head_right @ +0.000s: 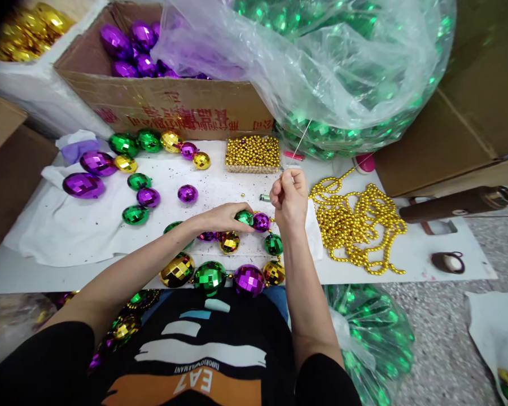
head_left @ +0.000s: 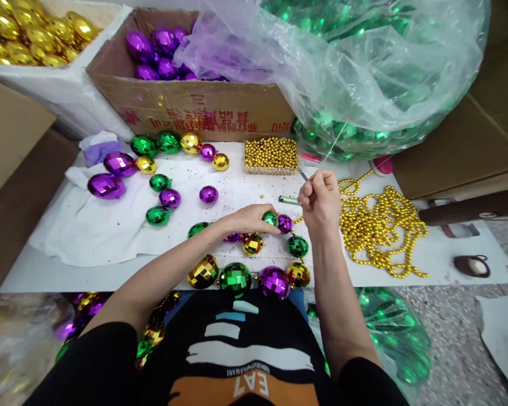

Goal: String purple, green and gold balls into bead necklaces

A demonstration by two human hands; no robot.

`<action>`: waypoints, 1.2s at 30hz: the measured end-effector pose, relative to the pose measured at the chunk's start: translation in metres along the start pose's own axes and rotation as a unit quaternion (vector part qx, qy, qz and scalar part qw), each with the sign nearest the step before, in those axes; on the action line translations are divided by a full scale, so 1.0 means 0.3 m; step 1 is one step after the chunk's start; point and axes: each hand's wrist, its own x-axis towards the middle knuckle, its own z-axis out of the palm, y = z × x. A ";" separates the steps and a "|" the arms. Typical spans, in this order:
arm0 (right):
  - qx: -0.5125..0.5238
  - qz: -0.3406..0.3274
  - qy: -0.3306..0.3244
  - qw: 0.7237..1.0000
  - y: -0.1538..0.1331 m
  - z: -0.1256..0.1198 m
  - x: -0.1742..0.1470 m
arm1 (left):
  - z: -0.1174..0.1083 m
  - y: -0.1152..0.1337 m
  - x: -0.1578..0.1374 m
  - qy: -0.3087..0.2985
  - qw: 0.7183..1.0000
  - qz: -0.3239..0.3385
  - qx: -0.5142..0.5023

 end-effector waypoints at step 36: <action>0.152 0.126 -0.119 0.973 -0.015 0.022 -0.118 | -0.108 0.140 -0.047 0.105 0.909 0.116 -0.386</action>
